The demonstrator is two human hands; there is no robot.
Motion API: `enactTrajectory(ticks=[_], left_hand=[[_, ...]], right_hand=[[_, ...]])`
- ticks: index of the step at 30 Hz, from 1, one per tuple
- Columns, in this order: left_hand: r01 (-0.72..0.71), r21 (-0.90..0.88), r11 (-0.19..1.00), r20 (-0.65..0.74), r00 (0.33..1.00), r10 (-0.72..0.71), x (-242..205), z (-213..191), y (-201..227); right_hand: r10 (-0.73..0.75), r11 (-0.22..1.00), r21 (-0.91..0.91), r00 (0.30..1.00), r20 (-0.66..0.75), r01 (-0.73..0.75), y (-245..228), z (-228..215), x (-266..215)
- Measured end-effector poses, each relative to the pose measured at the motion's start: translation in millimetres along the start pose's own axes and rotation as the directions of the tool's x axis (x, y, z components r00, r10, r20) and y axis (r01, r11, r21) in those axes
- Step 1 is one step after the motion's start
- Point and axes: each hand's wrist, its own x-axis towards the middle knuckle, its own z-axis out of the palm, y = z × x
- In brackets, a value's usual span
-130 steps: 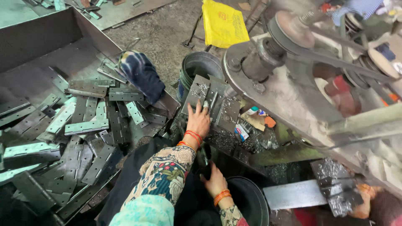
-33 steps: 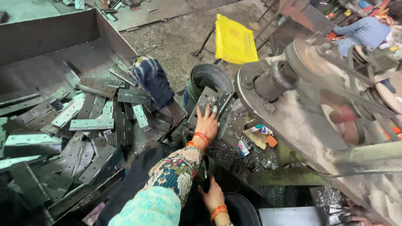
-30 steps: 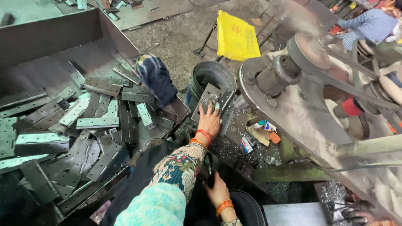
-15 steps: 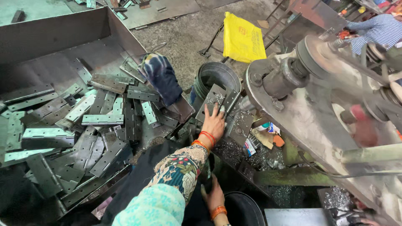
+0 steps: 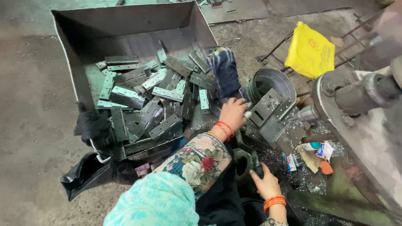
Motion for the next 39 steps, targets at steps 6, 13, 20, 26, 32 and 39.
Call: enactTrajectory(ticks=[6, 13, 20, 26, 32, 39], left_hand=[[0.381, 0.425, 0.821, -0.025, 0.912, -0.41, -59.9, -43.9, -123.0], [0.469, 0.37, 0.802, -0.053, 0.872, -0.486, -87.3, -0.5, -184.0], [0.659, -0.356, 0.662, -0.359, 0.558, -0.749, -82.4, 32.2, -211.0], [0.536, -0.655, 0.533, -0.185, 0.57, -0.8, -58.1, -8.6, -162.3], [0.086, -0.45, 0.889, -0.245, 0.945, -0.215, -22.1, -10.2, -12.7], [-0.671, 0.256, 0.695, 0.429, 0.724, 0.541, -36.5, 54.8, 65.7]], right_hand=[[-0.221, 0.944, -0.267, 0.972, -0.082, 0.192, -23.2, -6.5, -7.9], [-0.171, 0.952, -0.267, 0.984, -0.051, 0.152, -19.9, -5.2, -0.2], [-0.17, 0.96, -0.233, 0.984, -0.057, 0.153, -23.1, -5.0, -7.8], [-0.179, 0.968, -0.191, 0.982, -0.062, 0.164, -28.1, -8.3, -13.9], [-0.18, 0.968, -0.19, 0.98, -0.08, 0.162, -30.6, -7.4, -22.6], [-0.208, 0.961, -0.205, 0.974, -0.086, 0.187, -23.4, -4.4, -17.5]])
